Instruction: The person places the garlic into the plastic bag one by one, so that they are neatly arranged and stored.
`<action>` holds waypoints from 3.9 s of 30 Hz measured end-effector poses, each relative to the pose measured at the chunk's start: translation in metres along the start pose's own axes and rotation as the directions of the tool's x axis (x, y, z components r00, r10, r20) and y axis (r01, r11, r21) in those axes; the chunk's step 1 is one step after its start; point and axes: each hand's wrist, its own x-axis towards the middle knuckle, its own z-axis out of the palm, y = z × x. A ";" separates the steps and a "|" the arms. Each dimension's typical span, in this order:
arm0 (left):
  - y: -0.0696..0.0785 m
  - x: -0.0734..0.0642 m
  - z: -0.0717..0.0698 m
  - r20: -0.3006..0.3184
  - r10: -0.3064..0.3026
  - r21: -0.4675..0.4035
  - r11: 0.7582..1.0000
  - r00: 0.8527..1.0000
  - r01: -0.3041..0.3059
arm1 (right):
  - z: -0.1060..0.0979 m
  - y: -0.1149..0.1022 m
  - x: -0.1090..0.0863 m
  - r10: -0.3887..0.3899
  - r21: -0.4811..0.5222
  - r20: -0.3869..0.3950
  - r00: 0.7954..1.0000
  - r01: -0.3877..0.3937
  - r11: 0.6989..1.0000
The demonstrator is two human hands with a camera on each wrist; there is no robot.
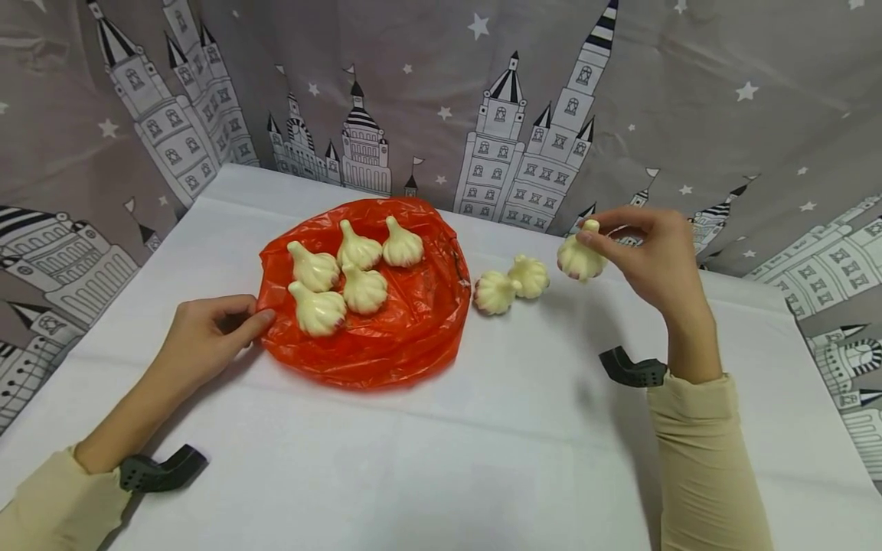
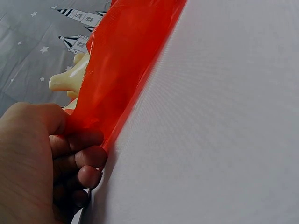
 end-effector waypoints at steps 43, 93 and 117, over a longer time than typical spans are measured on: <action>-0.001 -0.001 0.000 0.001 0.013 -0.006 1.000 1.000 -0.013 | 0.090 -0.085 0.034 -0.155 0.143 0.207 0.966 0.127 0.982; -0.001 0.001 -0.001 0.002 -0.023 0.007 1.000 1.000 0.023 | 0.182 -0.092 0.023 -0.221 0.153 0.390 0.894 0.173 0.973; -0.002 -0.006 -0.002 -0.004 -0.022 -0.022 1.000 1.000 0.022 | 0.171 -0.100 0.016 -0.190 0.139 0.309 0.932 0.153 0.978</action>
